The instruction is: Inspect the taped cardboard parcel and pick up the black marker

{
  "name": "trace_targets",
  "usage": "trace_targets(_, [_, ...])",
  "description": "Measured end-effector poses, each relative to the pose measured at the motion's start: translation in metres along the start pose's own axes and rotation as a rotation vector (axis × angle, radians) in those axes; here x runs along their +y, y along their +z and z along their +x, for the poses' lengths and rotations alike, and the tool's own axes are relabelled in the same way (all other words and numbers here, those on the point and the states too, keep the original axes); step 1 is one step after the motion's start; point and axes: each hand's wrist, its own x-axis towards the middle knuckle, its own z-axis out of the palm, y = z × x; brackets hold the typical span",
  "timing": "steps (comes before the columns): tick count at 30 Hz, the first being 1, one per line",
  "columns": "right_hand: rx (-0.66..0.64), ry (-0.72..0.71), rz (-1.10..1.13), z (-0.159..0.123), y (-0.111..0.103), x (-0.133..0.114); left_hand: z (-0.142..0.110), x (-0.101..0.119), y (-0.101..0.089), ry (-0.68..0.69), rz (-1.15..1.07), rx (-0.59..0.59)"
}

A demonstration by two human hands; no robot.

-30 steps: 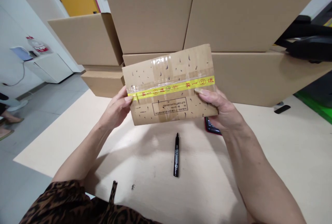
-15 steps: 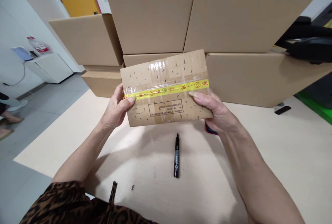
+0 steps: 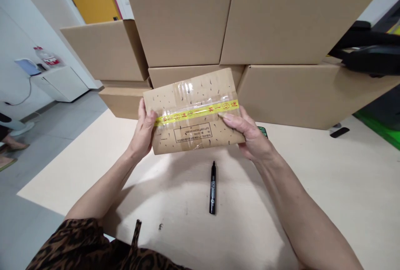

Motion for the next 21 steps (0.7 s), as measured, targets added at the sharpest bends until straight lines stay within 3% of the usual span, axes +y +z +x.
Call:
trace_targets(3, [0.07, -0.016, 0.046, 0.002, 0.002, -0.002, -0.003, 0.003, -0.004, 0.243, 0.32, 0.052])
trace_targets(6, [0.128, -0.063, 0.047, 0.004, 0.0, -0.006, -0.009, 0.004, 0.001, 0.393, 0.491, -0.047])
trace_targets(12, [0.095, -0.097, 0.052, 0.002, 0.001, -0.001, -0.019, -0.005, 0.015, 0.414, 0.559, -0.087])
trace_targets(21, [0.097, -0.06, 0.001, -0.008, 0.019, 0.009, -0.021, -0.015, 0.016, 0.441, 0.765, -0.22])
